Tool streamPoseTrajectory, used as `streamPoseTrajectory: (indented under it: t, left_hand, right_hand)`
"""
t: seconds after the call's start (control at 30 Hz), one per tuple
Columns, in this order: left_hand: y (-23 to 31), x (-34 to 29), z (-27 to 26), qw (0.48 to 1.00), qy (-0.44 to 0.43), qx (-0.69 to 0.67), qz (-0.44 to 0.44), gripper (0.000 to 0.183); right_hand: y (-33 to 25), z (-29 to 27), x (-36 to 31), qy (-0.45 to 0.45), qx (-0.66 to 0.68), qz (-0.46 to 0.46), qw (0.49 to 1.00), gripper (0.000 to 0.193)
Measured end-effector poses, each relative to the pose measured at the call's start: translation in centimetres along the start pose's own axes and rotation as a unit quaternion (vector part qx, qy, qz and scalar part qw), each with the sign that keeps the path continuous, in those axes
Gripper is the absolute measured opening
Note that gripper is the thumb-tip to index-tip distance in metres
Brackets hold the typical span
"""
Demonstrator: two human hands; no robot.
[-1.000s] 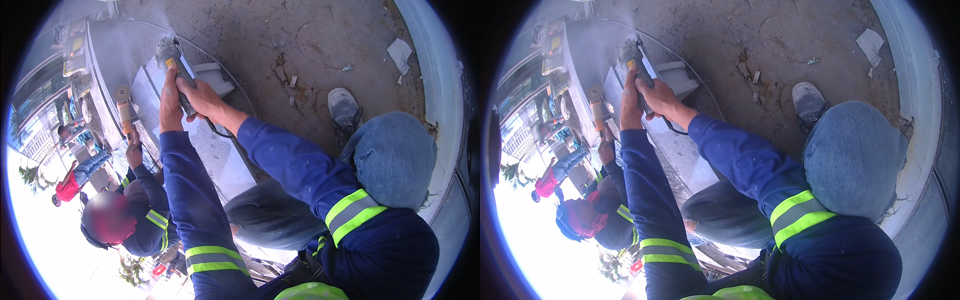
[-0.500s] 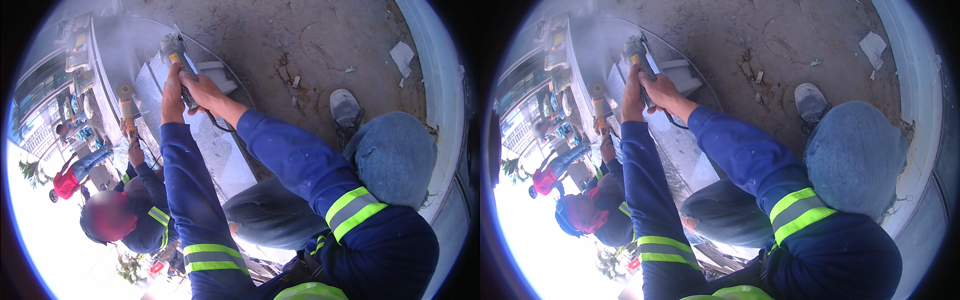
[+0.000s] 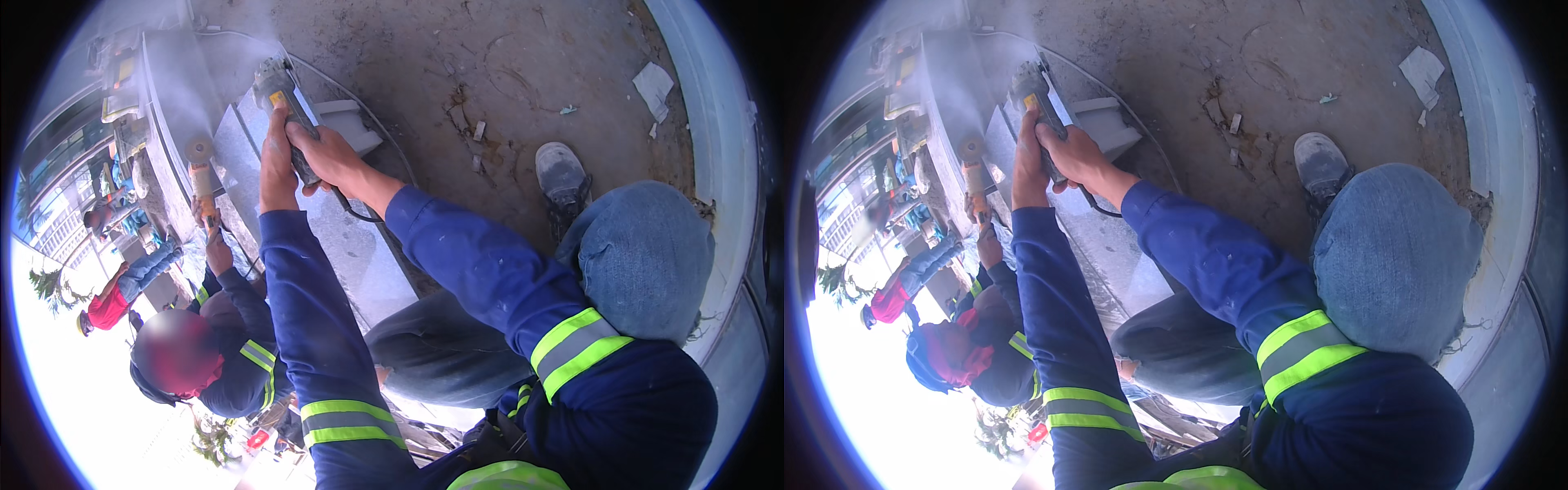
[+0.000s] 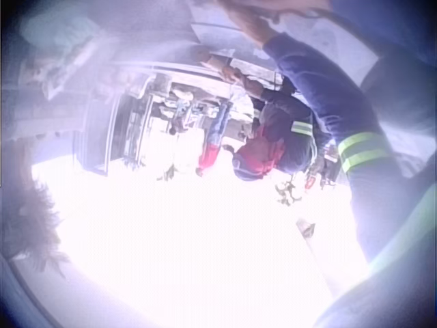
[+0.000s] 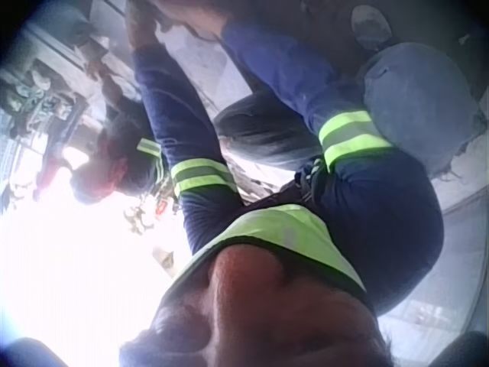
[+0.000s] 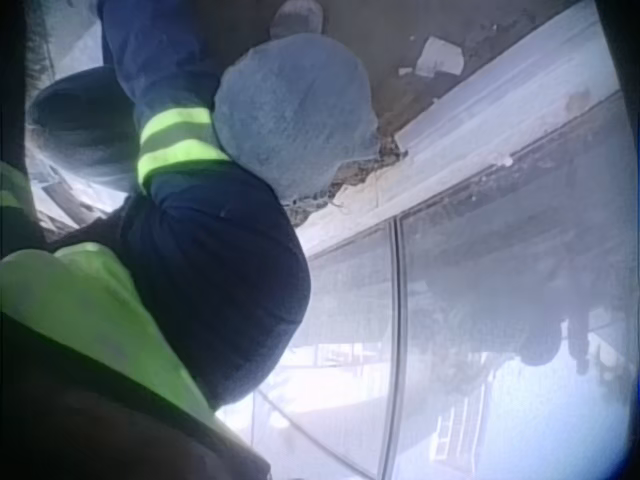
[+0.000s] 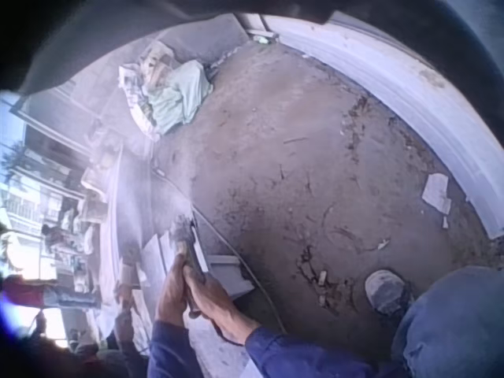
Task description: The person kneels on the floor and uses an angle grinder to cut or grind a large rectangular slab. Another worker nearby also uses an angle grinder on a similar slab. Dust is generated during the grinding process.
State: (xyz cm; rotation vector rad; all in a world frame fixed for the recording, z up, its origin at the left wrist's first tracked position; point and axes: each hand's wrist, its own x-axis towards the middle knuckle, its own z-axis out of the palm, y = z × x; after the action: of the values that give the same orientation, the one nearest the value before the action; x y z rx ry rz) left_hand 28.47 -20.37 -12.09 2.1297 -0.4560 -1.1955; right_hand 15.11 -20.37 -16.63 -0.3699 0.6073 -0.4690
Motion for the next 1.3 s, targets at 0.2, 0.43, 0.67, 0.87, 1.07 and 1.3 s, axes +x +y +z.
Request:
streamPoseTrajectory:
  t: [0.2,0.43,0.67,0.87,1.07,1.3]
  left_hand:
    - [0.7,1.2,-0.1,1.0,0.008,-0.007,-0.02,0.064]
    - [0.7,0.3,0.0,1.0,-0.001,-0.009,-0.013,0.071]
    - [0.2,-0.1,0.3,0.999,-0.002,-0.033,-0.003,0.07]
    - [0.1,-0.5,0.4,1.0,0.002,-0.026,0.013,0.069]
    - [0.3,0.4,0.0,1.0,-0.007,-0.025,-0.011,0.071]
    - [0.3,0.8,-0.2,0.999,0.004,-0.022,-0.036,0.073]
  right_hand:
    - [-0.2,0.1,1.7,0.003,-0.005,0.011,1.0,0.079]
    - [0.0,0.3,1.0,0.018,-0.017,0.014,1.0,0.069]
    - [-0.1,0.1,-0.1,0.011,-0.001,0.01,1.0,0.075]
    - [0.3,0.4,-0.4,0.025,-0.007,0.0,1.0,0.067]
    - [0.2,0.2,1.0,0.009,0.003,0.005,1.0,0.076]
    - [0.0,0.4,0.8,0.013,-0.012,0.011,1.0,0.068]
